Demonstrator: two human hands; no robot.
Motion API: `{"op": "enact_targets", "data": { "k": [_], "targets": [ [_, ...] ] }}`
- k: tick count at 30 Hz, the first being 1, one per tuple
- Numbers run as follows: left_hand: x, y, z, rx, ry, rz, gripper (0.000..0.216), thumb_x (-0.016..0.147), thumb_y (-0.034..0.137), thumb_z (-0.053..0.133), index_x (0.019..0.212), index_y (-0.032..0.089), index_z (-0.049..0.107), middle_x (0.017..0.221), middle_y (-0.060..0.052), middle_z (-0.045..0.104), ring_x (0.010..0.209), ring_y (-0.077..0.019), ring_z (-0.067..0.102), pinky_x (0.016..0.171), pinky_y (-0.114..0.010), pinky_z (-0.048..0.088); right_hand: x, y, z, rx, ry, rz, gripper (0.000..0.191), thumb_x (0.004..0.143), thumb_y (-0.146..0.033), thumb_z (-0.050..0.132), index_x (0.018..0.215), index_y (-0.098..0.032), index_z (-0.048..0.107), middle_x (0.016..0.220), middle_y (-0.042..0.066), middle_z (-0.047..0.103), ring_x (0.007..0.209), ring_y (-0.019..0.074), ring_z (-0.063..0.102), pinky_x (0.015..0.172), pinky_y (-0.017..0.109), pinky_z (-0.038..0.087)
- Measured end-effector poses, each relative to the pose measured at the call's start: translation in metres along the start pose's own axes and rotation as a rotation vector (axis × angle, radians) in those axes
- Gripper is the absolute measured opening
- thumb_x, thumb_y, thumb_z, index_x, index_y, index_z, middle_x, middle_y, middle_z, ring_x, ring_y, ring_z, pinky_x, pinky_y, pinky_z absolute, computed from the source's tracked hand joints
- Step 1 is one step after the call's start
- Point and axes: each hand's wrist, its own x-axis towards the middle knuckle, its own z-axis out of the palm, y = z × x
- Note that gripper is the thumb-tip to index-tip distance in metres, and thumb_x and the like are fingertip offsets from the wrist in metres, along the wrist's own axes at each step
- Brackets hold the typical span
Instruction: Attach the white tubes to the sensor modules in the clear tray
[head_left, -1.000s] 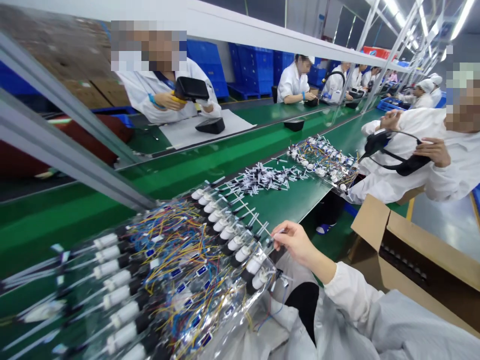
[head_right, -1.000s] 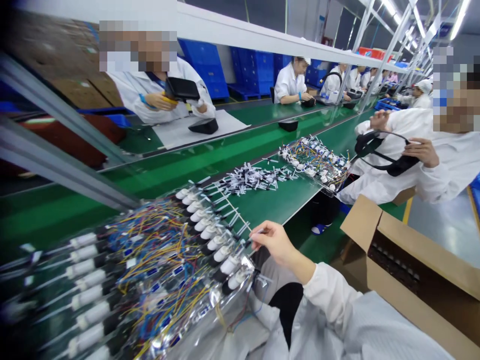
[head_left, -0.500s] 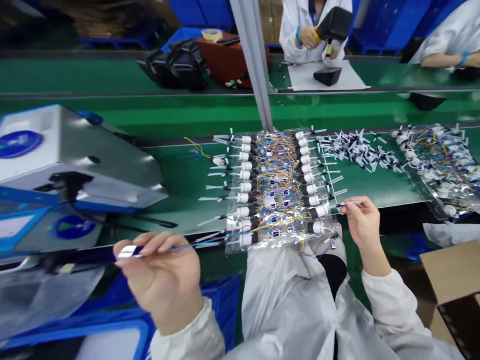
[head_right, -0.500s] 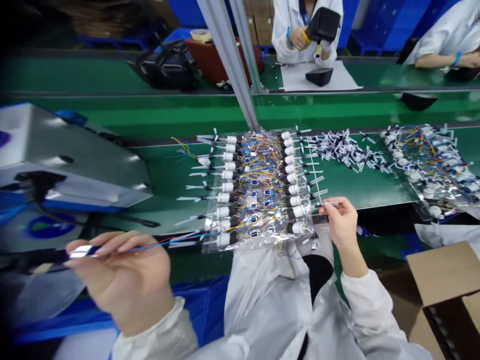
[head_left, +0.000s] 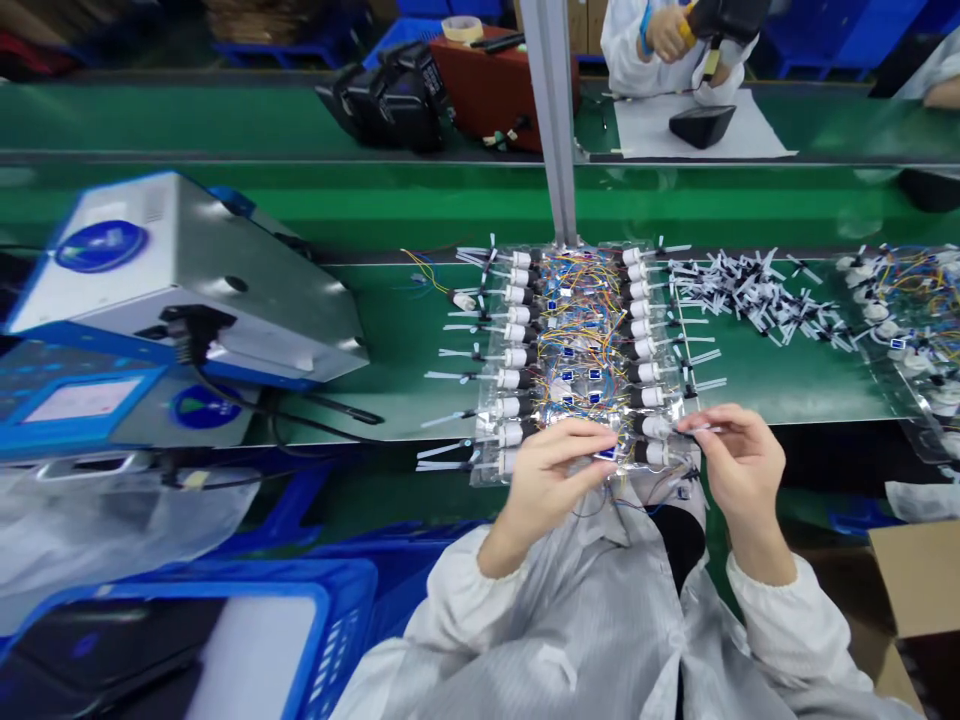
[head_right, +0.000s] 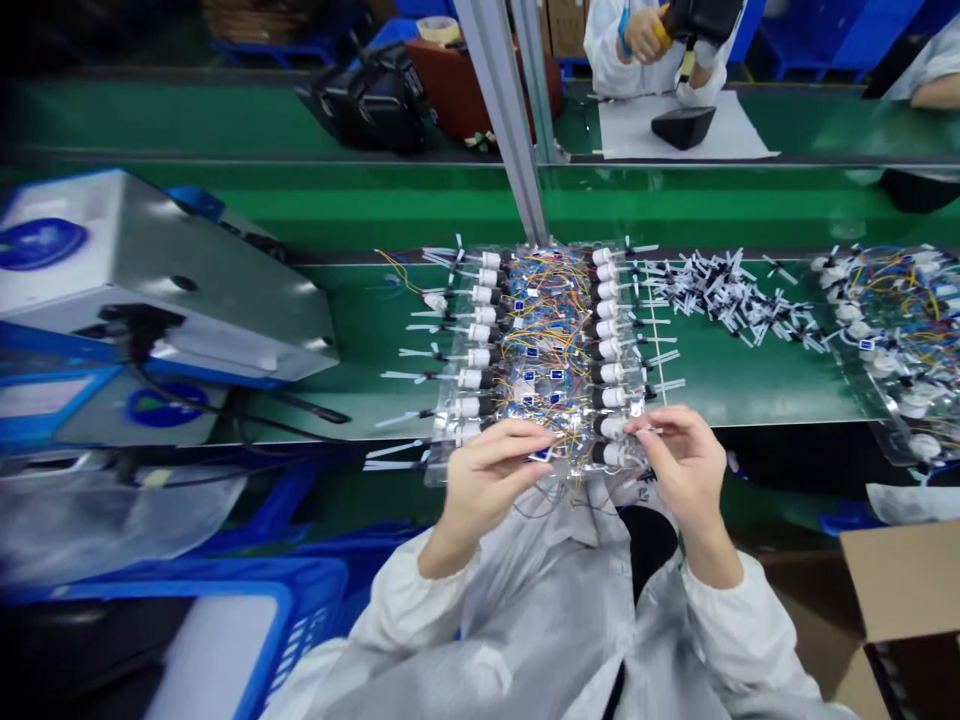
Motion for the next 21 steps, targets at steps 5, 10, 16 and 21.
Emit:
{"op": "enact_targets", "data": {
  "k": [5,10,16,21],
  "targets": [
    [0.008,-0.006,0.031,-0.079,-0.024,0.014,0.017,0.084,0.024,0.085,0.102,0.023,0.083,0.097,-0.009,0.081,0.088,-0.0194,0.077,0.08,-0.032,0.065,-0.003,-0.008,0.015,-0.06,-0.176,-0.007,0.012,0.089,-0.017,0.076,0.096,-0.026,0.078,0.094,0.006,0.072,0.089,0.0205,0.071,0.08,0.038,0.06],
    [0.005,-0.012,0.039,-0.12,0.039,-0.012,0.012,0.083,0.023,0.086,0.095,0.023,0.083,0.094,-0.008,0.081,0.086,-0.0189,0.077,0.079,-0.032,0.065,-0.006,-0.007,0.025,-0.023,-0.232,0.03,0.012,0.089,-0.017,0.077,0.096,-0.027,0.078,0.09,0.005,0.073,0.086,0.0187,0.071,0.077,0.034,0.059],
    [0.004,-0.017,0.042,-0.15,0.075,-0.017,0.015,0.081,0.019,0.087,0.095,0.024,0.083,0.093,-0.007,0.081,0.085,-0.0177,0.077,0.076,-0.03,0.064,-0.011,-0.005,0.034,0.046,-0.113,0.118,0.014,0.086,-0.017,0.081,0.093,-0.024,0.07,0.084,0.002,0.071,0.084,0.0166,0.07,0.073,0.029,0.058],
    [0.003,-0.021,0.044,-0.121,0.08,0.002,0.014,0.081,0.02,0.088,0.094,0.024,0.083,0.093,-0.007,0.081,0.084,-0.0177,0.077,0.075,-0.03,0.065,-0.012,-0.004,0.034,0.049,-0.099,0.133,0.015,0.086,-0.02,0.081,0.089,-0.023,0.067,0.083,0.002,0.07,0.083,0.0163,0.07,0.075,0.029,0.058]
  ]
}}
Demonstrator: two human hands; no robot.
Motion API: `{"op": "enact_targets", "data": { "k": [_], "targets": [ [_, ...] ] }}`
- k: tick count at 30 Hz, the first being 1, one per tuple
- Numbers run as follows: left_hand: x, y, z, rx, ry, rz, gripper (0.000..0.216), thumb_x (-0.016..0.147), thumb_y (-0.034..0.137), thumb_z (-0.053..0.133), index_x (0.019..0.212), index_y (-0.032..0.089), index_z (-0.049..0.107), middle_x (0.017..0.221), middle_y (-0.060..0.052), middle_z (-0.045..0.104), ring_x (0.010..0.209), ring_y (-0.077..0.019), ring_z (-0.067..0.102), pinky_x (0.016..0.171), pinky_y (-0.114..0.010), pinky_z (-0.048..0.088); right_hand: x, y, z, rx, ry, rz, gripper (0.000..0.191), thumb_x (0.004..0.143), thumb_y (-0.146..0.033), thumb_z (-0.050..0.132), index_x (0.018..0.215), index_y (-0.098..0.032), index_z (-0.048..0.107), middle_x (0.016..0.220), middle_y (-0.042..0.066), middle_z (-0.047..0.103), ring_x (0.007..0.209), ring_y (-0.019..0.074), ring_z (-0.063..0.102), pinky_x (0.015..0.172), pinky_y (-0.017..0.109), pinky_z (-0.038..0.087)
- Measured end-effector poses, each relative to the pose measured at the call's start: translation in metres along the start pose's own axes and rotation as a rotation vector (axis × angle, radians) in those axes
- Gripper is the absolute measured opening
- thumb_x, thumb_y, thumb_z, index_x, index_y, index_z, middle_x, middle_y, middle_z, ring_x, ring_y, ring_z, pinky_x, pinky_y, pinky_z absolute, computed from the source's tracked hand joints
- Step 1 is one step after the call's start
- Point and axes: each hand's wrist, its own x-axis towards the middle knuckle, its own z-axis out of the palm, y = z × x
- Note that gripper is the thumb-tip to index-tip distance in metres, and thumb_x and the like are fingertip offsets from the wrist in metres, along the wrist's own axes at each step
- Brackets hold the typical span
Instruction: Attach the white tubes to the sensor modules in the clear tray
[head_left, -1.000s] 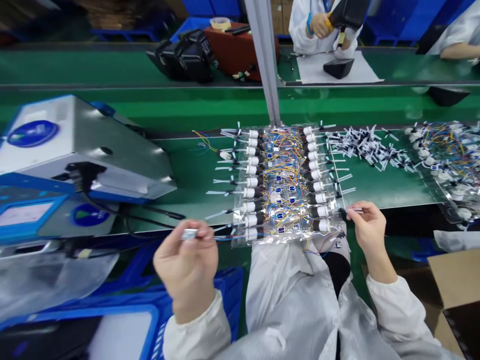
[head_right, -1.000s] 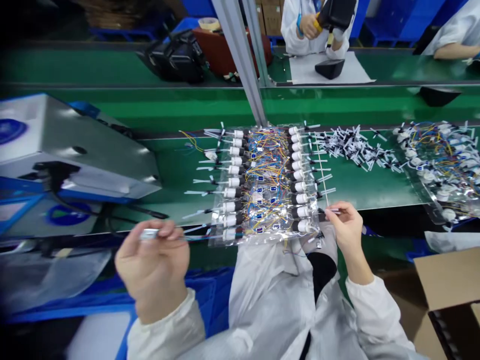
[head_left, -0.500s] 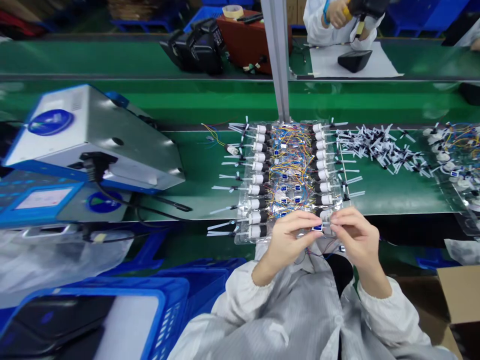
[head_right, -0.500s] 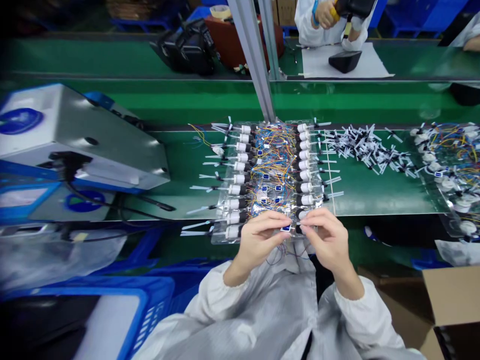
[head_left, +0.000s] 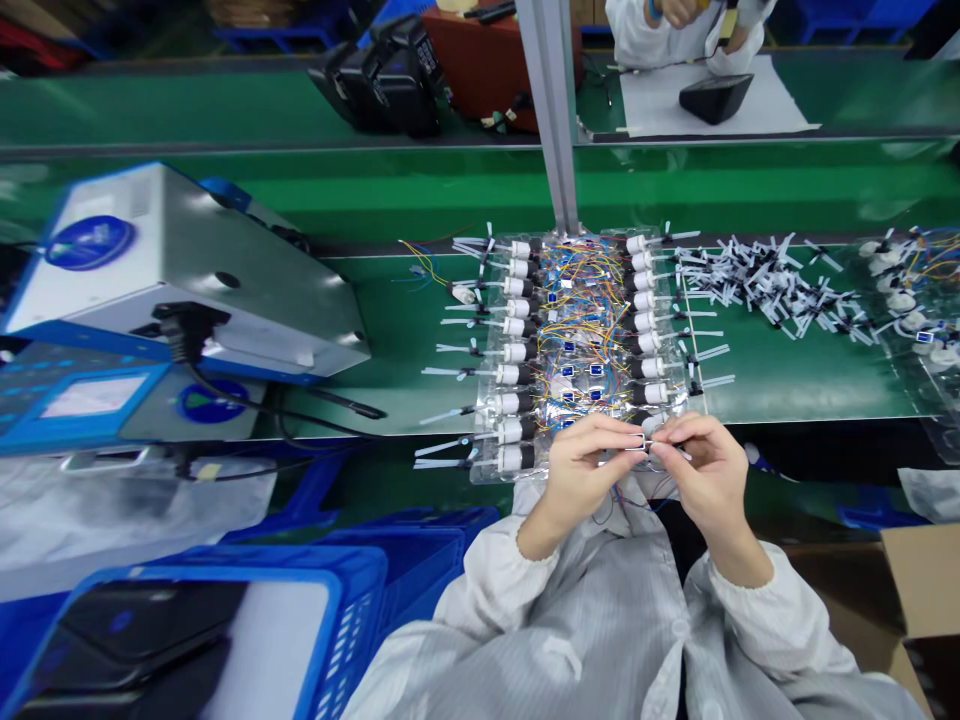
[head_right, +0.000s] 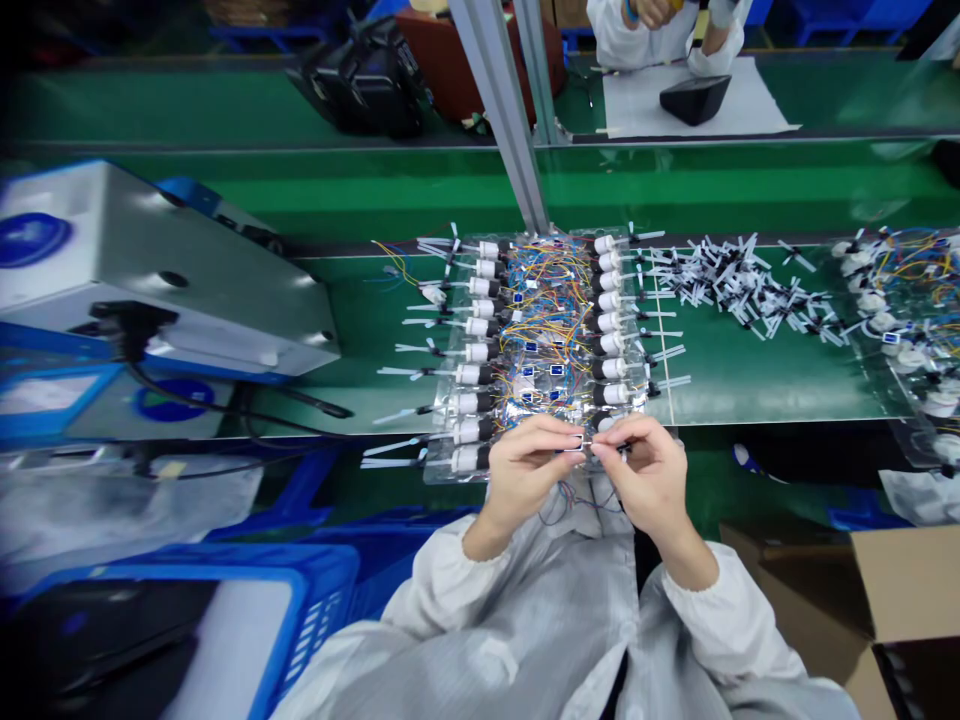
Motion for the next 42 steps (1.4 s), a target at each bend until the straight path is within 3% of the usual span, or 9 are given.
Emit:
{"op": "enact_targets", "data": {
  "k": [6,13,21,25,31,42],
  "targets": [
    [0.0,-0.002,-0.003,0.071,-0.028,0.127,0.024,0.081,0.01,0.085,0.101,0.023,0.082,0.097,-0.005,0.08,0.087,-0.016,0.078,0.078,-0.027,0.065,0.0,0.002,-0.002,0.015,-0.004,0.019,0.018,0.086,-0.017,0.081,0.084,-0.022,0.063,0.082,0.002,0.072,0.082,0.0157,0.071,0.073,0.027,0.059],
    [0.007,0.007,-0.022,0.266,-0.23,0.283,0.022,0.089,0.011,0.076,0.108,0.022,0.078,0.102,-0.007,0.079,0.092,-0.0158,0.077,0.082,-0.028,0.066,-0.002,0.005,-0.005,-0.042,-0.057,-0.033,0.026,0.087,-0.016,0.079,0.075,-0.023,0.057,0.084,0.003,0.075,0.081,0.0178,0.072,0.072,0.03,0.058],
    [0.007,0.007,-0.035,0.299,-0.353,0.288,0.038,0.093,0.009,0.07,0.128,0.025,0.071,0.1,-0.007,0.078,0.092,-0.016,0.075,0.08,-0.028,0.065,-0.001,0.002,-0.008,-0.16,-0.234,-0.094,0.024,0.088,-0.009,0.075,0.076,-0.023,0.06,0.083,0.002,0.074,0.078,0.0174,0.071,0.07,0.03,0.055],
    [0.003,0.002,-0.032,0.205,-0.3,0.287,0.032,0.091,0.011,0.075,0.12,0.025,0.075,0.101,-0.007,0.078,0.091,-0.0153,0.076,0.08,-0.028,0.065,0.001,-0.001,-0.005,-0.047,-0.237,-0.039,0.022,0.087,-0.009,0.076,0.079,-0.023,0.061,0.085,0.002,0.075,0.078,0.0172,0.071,0.07,0.03,0.055],
    [-0.002,-0.001,-0.022,0.134,-0.137,0.318,0.031,0.086,0.011,0.081,0.115,0.022,0.076,0.097,-0.006,0.079,0.088,-0.0155,0.076,0.079,-0.028,0.065,-0.003,-0.005,0.0,0.084,-0.132,0.003,0.021,0.086,-0.009,0.078,0.085,-0.023,0.062,0.085,0.002,0.071,0.081,0.0172,0.069,0.073,0.03,0.054],
    [-0.004,-0.005,-0.02,0.106,-0.193,0.301,0.033,0.09,0.013,0.077,0.121,0.023,0.075,0.099,-0.007,0.078,0.09,-0.0171,0.076,0.08,-0.03,0.064,-0.009,0.006,-0.005,0.041,-0.143,-0.02,0.035,0.088,-0.007,0.075,0.072,-0.022,0.047,0.084,0.001,0.068,0.08,0.0175,0.066,0.076,0.035,0.053]
  ]
}}
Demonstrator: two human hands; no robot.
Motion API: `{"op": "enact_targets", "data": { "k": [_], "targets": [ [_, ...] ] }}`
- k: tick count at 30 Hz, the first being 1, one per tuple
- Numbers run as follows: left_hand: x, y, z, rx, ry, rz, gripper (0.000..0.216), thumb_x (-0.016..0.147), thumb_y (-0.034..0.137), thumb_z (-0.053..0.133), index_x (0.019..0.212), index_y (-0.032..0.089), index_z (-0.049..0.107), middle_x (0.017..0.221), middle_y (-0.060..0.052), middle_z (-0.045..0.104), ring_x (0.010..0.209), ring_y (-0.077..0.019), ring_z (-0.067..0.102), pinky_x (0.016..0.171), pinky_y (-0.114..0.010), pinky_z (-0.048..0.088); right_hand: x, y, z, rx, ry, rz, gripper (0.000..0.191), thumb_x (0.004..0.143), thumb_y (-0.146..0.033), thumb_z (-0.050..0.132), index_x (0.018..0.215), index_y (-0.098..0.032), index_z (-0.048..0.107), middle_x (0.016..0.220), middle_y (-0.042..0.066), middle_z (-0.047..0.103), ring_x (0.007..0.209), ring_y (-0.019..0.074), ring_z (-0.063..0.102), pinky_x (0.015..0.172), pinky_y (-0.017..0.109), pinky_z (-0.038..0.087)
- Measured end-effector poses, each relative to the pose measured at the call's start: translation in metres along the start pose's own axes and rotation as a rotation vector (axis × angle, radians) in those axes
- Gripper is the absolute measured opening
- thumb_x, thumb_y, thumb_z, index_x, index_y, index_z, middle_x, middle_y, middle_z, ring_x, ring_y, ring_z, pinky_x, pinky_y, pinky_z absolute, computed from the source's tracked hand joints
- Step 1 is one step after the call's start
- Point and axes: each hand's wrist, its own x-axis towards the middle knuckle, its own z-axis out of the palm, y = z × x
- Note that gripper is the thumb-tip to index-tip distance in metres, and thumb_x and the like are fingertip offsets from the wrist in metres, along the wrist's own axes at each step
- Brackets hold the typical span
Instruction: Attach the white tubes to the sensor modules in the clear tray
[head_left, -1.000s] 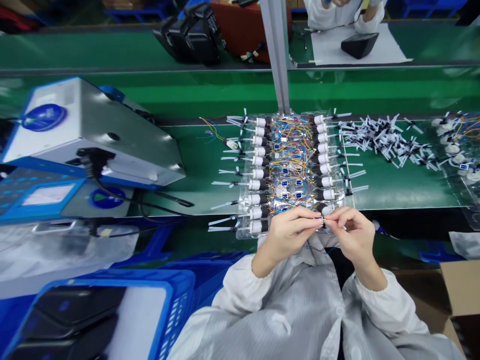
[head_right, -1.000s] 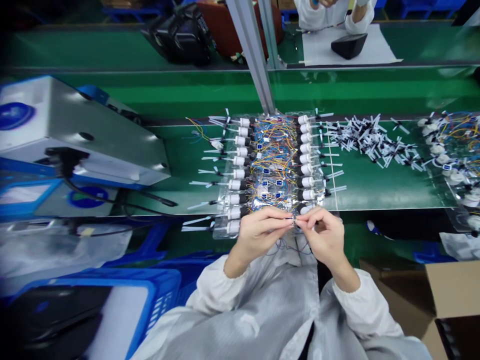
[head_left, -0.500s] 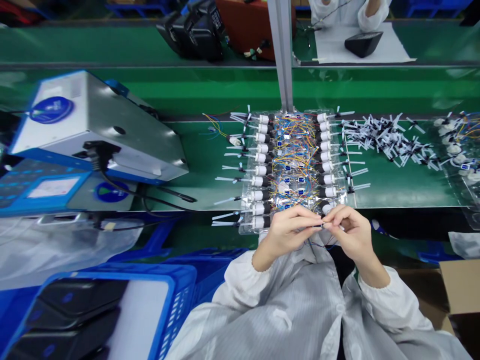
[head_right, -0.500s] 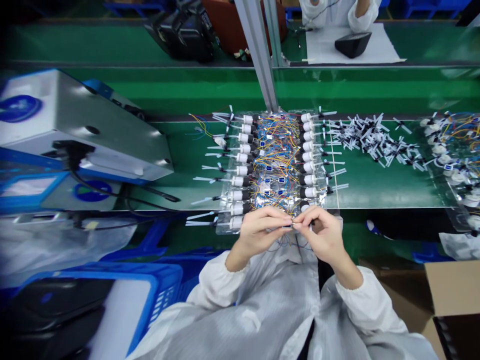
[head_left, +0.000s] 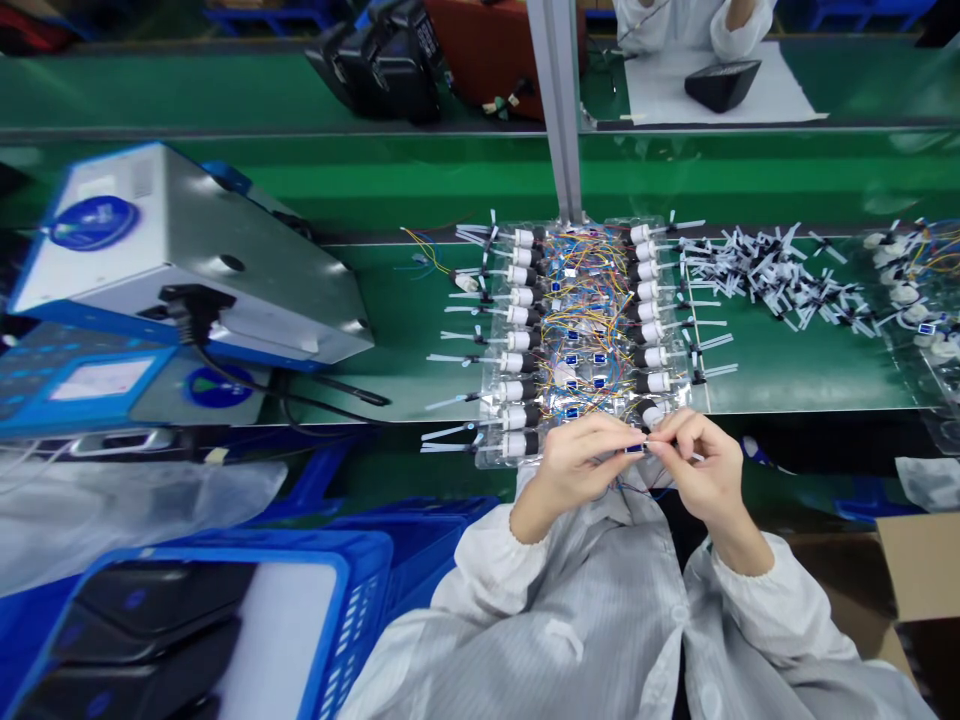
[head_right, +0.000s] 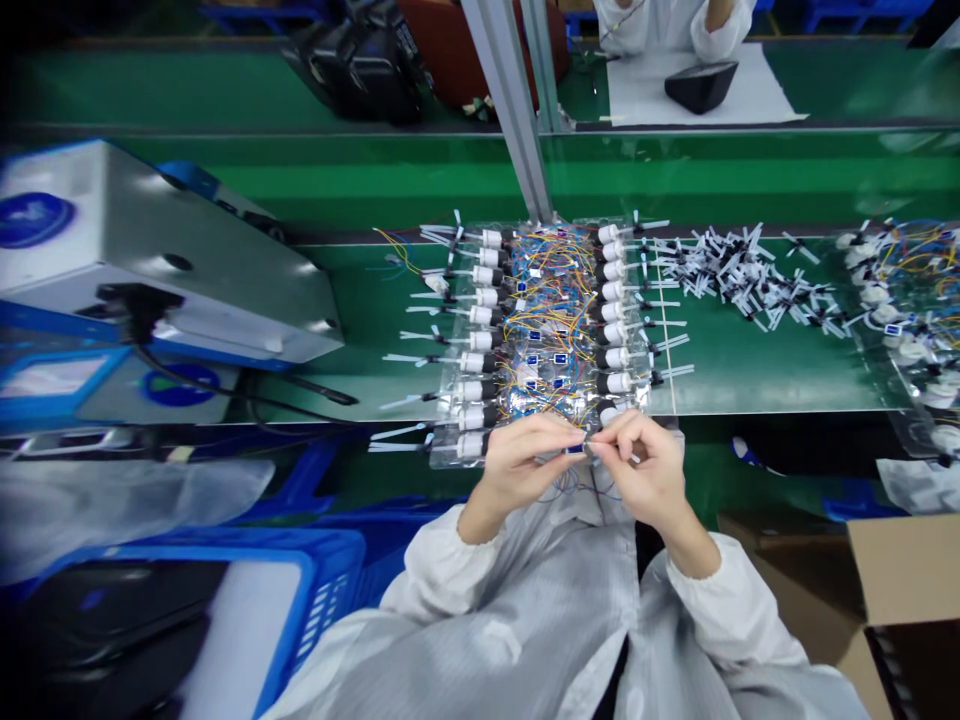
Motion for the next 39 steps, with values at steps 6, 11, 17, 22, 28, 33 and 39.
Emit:
{"op": "enact_targets", "data": {
  "k": [6,11,17,22,28,33,39],
  "targets": [
    [-0.003,0.0,-0.003,0.009,-0.062,-0.05,0.041,0.087,0.012,0.08,0.126,0.025,0.073,0.102,-0.007,0.078,0.091,-0.0167,0.075,0.081,-0.03,0.064,-0.001,0.002,-0.003,-0.04,-0.019,-0.032,0.042,0.087,-0.01,0.077,0.066,-0.021,0.043,0.081,0.001,0.07,0.076,0.0176,0.068,0.074,0.036,0.055],
    [-0.001,0.002,-0.005,0.025,-0.079,-0.058,0.038,0.087,0.013,0.08,0.123,0.023,0.073,0.101,-0.007,0.079,0.091,-0.0164,0.075,0.082,-0.029,0.063,0.001,0.003,-0.007,-0.069,-0.047,-0.043,0.043,0.087,-0.013,0.078,0.063,-0.021,0.042,0.08,0.002,0.073,0.075,0.0182,0.069,0.071,0.035,0.056],
    [0.002,0.003,-0.006,0.045,-0.077,-0.053,0.031,0.089,0.016,0.078,0.12,0.021,0.074,0.101,-0.008,0.079,0.093,-0.017,0.075,0.083,-0.03,0.063,0.009,-0.004,-0.008,-0.148,-0.113,-0.066,0.043,0.088,-0.015,0.077,0.062,-0.021,0.043,0.08,0.002,0.074,0.074,0.0187,0.07,0.069,0.034,0.055],
    [0.005,0.008,-0.008,0.11,-0.091,-0.191,0.029,0.09,0.018,0.077,0.119,0.02,0.074,0.103,-0.009,0.08,0.085,-0.0167,0.077,0.077,-0.028,0.064,0.023,-0.014,-0.009,-0.239,-0.181,-0.067,0.037,0.089,-0.017,0.076,0.065,-0.021,0.048,0.08,0.003,0.074,0.074,0.0174,0.069,0.067,0.031,0.053],
    [0.0,0.03,-0.033,-0.117,-0.242,-0.593,0.056,0.093,0.023,0.074,0.146,0.024,0.056,0.137,-0.017,0.069,0.048,-0.002,0.057,0.047,-0.018,0.052,0.035,-0.007,-0.044,-0.209,0.043,-0.003,0.036,0.086,-0.021,0.081,0.069,-0.022,0.05,0.087,0.003,0.075,0.081,0.0179,0.071,0.074,0.031,0.055],
    [-0.012,0.028,-0.057,0.017,-0.104,-0.43,0.046,0.094,0.019,0.071,0.138,0.021,0.062,0.125,-0.015,0.07,0.084,-0.0151,0.072,0.079,-0.031,0.064,0.032,0.012,-0.057,-0.335,-0.06,0.038,0.032,0.088,-0.025,0.079,0.071,-0.022,0.052,0.088,0.005,0.077,0.086,0.0212,0.074,0.076,0.034,0.058],
    [-0.013,0.028,-0.068,0.304,-0.202,-0.291,0.036,0.094,0.016,0.071,0.129,0.02,0.067,0.11,-0.01,0.077,0.105,-0.021,0.073,0.095,-0.039,0.061,0.032,-0.002,-0.047,-0.643,-0.304,-0.18,0.009,0.088,-0.021,0.077,0.09,-0.026,0.07,0.099,0.006,0.078,0.099,0.0263,0.071,0.088,0.045,0.059]
  ]
}}
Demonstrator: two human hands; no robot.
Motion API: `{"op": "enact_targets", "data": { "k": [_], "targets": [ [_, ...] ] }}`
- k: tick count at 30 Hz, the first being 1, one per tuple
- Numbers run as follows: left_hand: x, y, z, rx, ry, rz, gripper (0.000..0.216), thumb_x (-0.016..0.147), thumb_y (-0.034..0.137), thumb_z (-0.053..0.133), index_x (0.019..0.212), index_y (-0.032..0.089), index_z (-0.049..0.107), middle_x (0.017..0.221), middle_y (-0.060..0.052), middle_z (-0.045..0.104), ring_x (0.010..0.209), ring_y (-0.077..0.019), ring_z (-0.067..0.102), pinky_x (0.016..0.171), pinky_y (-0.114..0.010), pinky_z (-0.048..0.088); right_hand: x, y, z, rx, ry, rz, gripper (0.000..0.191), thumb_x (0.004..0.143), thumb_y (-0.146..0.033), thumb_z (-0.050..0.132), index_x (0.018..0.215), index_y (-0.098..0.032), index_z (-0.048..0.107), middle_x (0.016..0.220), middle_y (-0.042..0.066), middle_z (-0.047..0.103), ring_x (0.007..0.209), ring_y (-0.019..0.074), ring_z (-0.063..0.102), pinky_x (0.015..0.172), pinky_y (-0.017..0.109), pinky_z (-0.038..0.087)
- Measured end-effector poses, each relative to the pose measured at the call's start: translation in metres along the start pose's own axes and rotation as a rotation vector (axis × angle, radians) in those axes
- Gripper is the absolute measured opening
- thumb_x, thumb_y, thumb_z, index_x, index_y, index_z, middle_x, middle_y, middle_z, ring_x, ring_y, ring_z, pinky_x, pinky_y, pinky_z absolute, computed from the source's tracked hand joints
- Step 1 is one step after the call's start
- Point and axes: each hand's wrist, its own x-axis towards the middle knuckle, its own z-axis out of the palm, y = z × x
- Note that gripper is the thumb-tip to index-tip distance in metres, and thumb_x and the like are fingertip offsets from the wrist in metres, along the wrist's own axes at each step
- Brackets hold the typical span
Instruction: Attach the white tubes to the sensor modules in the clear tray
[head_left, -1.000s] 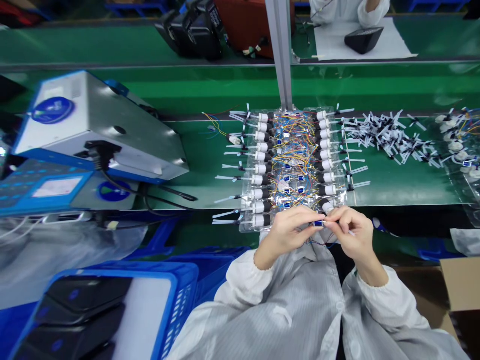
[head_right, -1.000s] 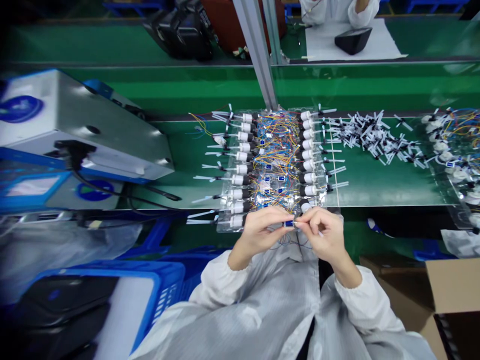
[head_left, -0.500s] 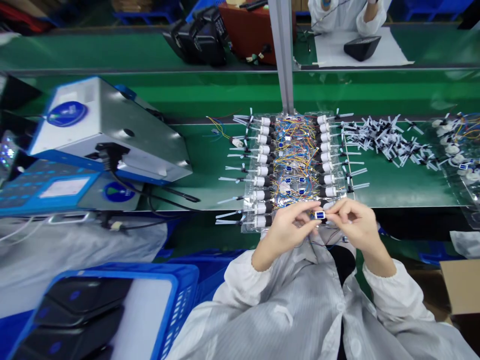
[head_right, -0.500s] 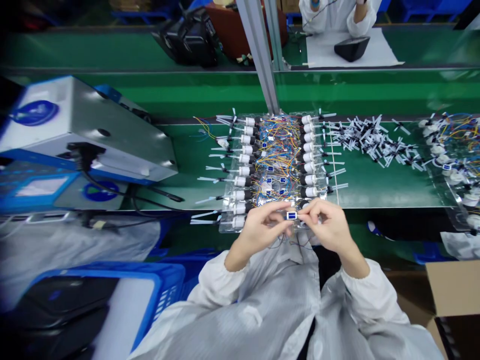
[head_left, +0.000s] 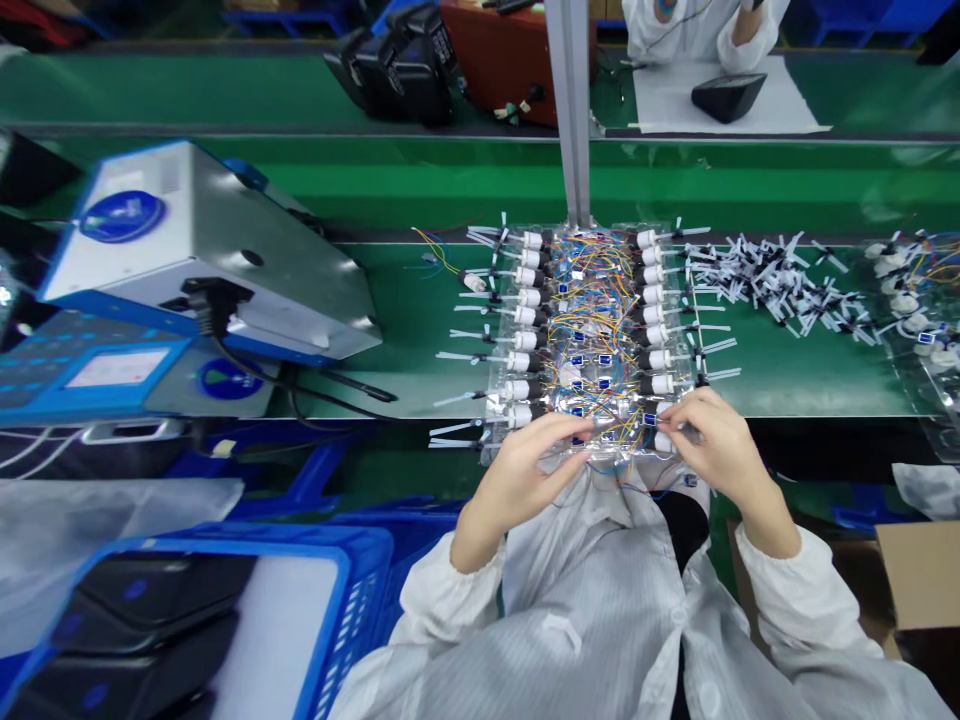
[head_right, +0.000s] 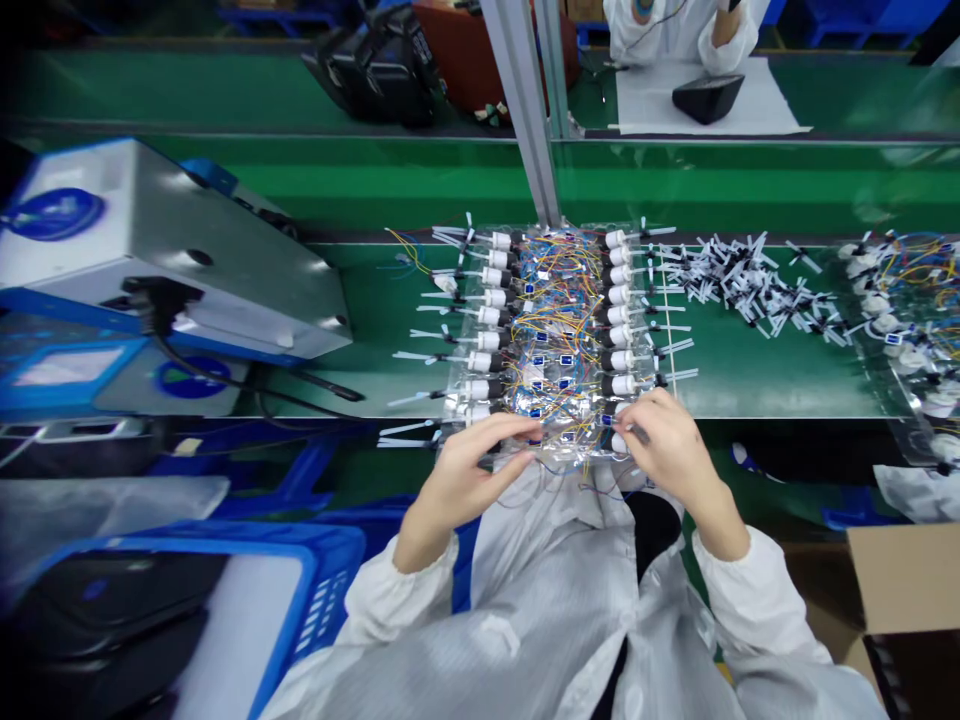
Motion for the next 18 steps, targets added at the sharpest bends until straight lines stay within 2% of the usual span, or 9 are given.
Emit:
{"op": "enact_targets", "data": {
  "k": [2,4,6,7,8,10,13,15,18],
  "targets": [
    [-0.002,0.002,-0.004,0.007,0.016,0.021,0.031,0.094,0.016,0.07,0.125,0.02,0.07,0.11,-0.01,0.078,0.103,-0.0203,0.074,0.093,-0.036,0.061,-0.004,-0.001,-0.007,0.053,0.023,-0.023,0.023,0.084,-0.025,0.082,0.105,-0.027,0.073,0.109,0.008,0.077,0.109,0.0291,0.069,0.096,0.05,0.057],
    [-0.003,0.005,-0.005,0.007,0.056,0.045,0.027,0.094,0.016,0.07,0.121,0.02,0.071,0.108,-0.009,0.078,0.1,-0.02,0.074,0.089,-0.034,0.061,-0.009,0.008,-0.012,0.138,0.291,0.05,0.026,0.085,-0.029,0.082,0.108,-0.025,0.071,0.109,0.009,0.074,0.107,0.0277,0.069,0.096,0.048,0.058],
    [-0.001,0.011,0.0,-0.006,0.074,0.092,0.028,0.093,0.015,0.07,0.12,0.021,0.071,0.104,-0.008,0.078,0.097,-0.0197,0.074,0.087,-0.035,0.061,-0.011,0.025,-0.013,0.218,0.628,0.208,0.024,0.088,-0.031,0.079,0.107,-0.023,0.068,0.103,0.007,0.07,0.091,0.0212,0.07,0.084,0.04,0.06],
    [0.003,0.015,0.006,-0.016,0.066,0.13,0.029,0.093,0.015,0.07,0.121,0.021,0.07,0.104,-0.008,0.078,0.098,-0.02,0.074,0.089,-0.036,0.061,-0.011,0.034,-0.012,0.27,0.731,0.291,0.027,0.088,-0.032,0.079,0.11,-0.023,0.066,0.102,0.006,0.069,0.082,0.0175,0.068,0.076,0.035,0.059],
    [0.007,0.019,0.013,-0.023,0.044,0.17,0.03,0.093,0.015,0.069,0.123,0.022,0.069,0.108,-0.009,0.078,0.103,-0.021,0.073,0.093,-0.039,0.061,-0.009,0.043,-0.009,0.34,0.769,0.361,0.032,0.086,-0.033,0.08,0.113,-0.023,0.064,0.102,0.005,0.068,0.074,0.0144,0.066,0.069,0.032,0.058],
    [0.017,0.028,0.03,0.004,-0.028,0.234,0.034,0.094,0.02,0.07,0.128,0.022,0.066,0.124,-0.012,0.075,0.123,-0.0262,0.068,0.105,-0.047,0.057,-0.002,0.053,-0.004,0.524,0.689,0.447,0.04,0.083,-0.036,0.083,0.115,-0.024,0.063,0.1,0.003,0.067,0.065,0.0113,0.062,0.06,0.028,0.055],
    [0.029,0.038,0.055,0.17,-0.199,0.226,0.052,0.094,0.033,0.072,0.141,0.018,0.057,0.155,-0.02,0.054,0.15,-0.036,0.046,0.117,-0.057,0.047,0.01,0.046,0.0,0.671,0.531,0.462,0.027,0.081,-0.034,0.083,0.097,-0.021,0.065,0.081,-0.001,0.064,0.06,0.0117,0.061,0.055,0.027,0.052],
    [0.032,0.042,0.066,0.282,-0.328,0.199,0.061,0.093,0.038,0.073,0.146,0.017,0.052,0.162,-0.022,0.044,0.154,-0.0384,0.039,0.119,-0.058,0.043,0.018,0.028,-0.002,0.669,0.545,0.365,0.023,0.082,-0.032,0.083,0.085,-0.022,0.063,0.078,-0.001,0.062,0.059,0.0121,0.061,0.054,0.028,0.054],
    [0.029,0.048,0.075,0.379,-0.428,0.207,0.065,0.092,0.044,0.073,0.147,0.017,0.052,0.163,-0.022,0.043,0.155,-0.0379,0.038,0.123,-0.056,0.039,0.034,-0.004,-0.015,0.637,0.605,0.149,0.02,0.082,-0.03,0.085,0.082,-0.024,0.066,0.084,0.0,0.063,0.063,0.0144,0.064,0.054,0.032,0.056]
  ]
}}
